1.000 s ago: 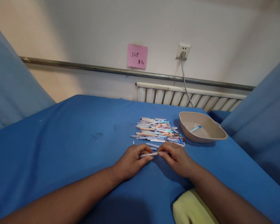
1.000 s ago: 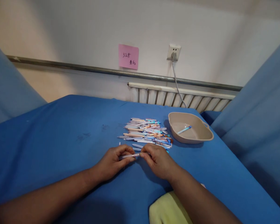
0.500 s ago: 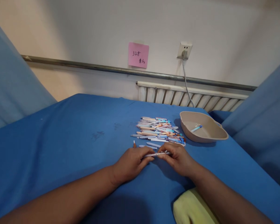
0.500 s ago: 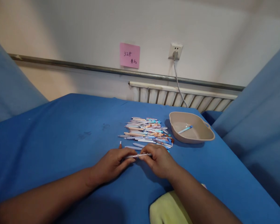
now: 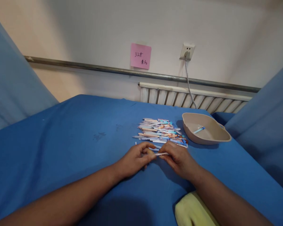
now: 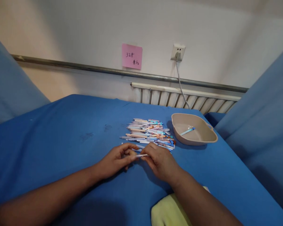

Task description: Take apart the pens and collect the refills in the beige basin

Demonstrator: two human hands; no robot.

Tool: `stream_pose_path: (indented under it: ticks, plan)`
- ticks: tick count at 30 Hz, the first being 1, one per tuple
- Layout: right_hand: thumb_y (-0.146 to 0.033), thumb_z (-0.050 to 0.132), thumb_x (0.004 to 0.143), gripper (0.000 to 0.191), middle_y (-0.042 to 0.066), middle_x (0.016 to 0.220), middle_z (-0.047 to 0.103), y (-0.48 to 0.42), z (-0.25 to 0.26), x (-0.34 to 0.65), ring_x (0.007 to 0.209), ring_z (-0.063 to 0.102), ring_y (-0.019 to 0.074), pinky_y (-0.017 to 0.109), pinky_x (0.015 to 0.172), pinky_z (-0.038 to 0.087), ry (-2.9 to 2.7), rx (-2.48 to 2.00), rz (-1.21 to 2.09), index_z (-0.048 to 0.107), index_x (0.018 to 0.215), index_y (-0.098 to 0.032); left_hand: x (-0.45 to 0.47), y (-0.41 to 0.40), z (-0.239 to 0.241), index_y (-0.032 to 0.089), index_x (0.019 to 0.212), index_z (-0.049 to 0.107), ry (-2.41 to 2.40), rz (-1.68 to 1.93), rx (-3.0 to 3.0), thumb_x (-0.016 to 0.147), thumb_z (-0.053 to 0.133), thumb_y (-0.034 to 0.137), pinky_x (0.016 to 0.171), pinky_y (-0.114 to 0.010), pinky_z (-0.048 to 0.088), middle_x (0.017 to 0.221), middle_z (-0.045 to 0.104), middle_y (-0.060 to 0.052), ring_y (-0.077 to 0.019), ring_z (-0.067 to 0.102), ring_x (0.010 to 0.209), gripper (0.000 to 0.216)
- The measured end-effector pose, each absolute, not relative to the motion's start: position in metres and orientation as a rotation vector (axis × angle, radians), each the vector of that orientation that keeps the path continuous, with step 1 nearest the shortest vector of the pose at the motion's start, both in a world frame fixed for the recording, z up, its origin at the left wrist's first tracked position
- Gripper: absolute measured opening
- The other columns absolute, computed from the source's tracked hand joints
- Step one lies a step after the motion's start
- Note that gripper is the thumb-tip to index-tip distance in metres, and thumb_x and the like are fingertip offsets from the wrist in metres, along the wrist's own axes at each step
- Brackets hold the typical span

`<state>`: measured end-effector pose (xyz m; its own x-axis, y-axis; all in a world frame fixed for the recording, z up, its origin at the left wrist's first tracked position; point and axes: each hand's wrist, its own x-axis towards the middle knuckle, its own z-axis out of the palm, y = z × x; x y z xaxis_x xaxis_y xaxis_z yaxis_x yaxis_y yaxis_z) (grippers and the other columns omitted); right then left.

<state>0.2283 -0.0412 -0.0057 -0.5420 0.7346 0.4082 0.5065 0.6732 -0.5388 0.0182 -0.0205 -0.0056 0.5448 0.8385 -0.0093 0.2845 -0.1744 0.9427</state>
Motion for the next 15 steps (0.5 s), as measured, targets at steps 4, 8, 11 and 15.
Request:
stream_pose_path:
  ticks: [4, 8, 11, 15]
  plan:
    - [-0.021, 0.048, 0.09, 0.012, 0.005, 0.084, 0.06, -0.0403, -0.006, 0.2287, 0.077, 0.055, 0.0168, 0.028, 0.068, 0.042, -2.197, -0.979, 0.403, 0.058, 0.096, -0.021, 0.0169, -0.0161, -0.0028, 0.014, 0.085, 0.058, 1.051, 0.656, 1.528, 0.086, 0.04, 0.054, 0.038, -0.018, 0.031, 0.067, 0.063, -0.002, -0.0065, 0.046, 0.039, 0.045]
    - [-0.022, 0.049, 0.09, 0.012, 0.004, 0.08, 0.06, -0.0399, -0.0064, 0.2292, 0.074, 0.055, 0.0164, 0.028, 0.067, 0.041, -2.189, -0.985, 0.377, 0.059, 0.094, -0.021, 0.0163, -0.0155, 0.0, 0.015, 0.065, 0.053, 1.103, 0.592, 1.437, 0.081, 0.047, 0.058, 0.033, -0.018, 0.021, 0.044, 0.048, 0.005, -0.005, 0.032, 0.031, 0.047]
    - [-0.026, 0.048, 0.09, 0.014, 0.004, 0.076, 0.061, -0.0386, -0.0074, 0.2291, 0.071, 0.056, 0.0157, 0.027, 0.064, 0.041, -2.159, -1.007, 0.385, 0.061, 0.091, -0.021, 0.0174, -0.0169, 0.0021, 0.016, 0.066, 0.051, 1.076, 0.695, 1.381, 0.069, 0.067, 0.05, 0.036, -0.017, 0.024, 0.044, 0.046, 0.007, -0.0051, 0.036, 0.036, 0.038]
    - [-0.028, 0.049, 0.09, 0.015, 0.002, 0.071, 0.061, -0.0367, -0.0089, 0.2286, 0.067, 0.055, 0.0146, 0.026, 0.062, 0.04, -2.063, -1.043, 0.419, 0.06, 0.086, -0.021, 0.0186, -0.0177, 0.0046, 0.016, 0.081, 0.054, 0.979, 0.839, 1.291, 0.057, 0.08, 0.039, 0.045, -0.017, 0.035, 0.061, 0.056, 0.005, -0.0062, 0.047, 0.048, 0.043]
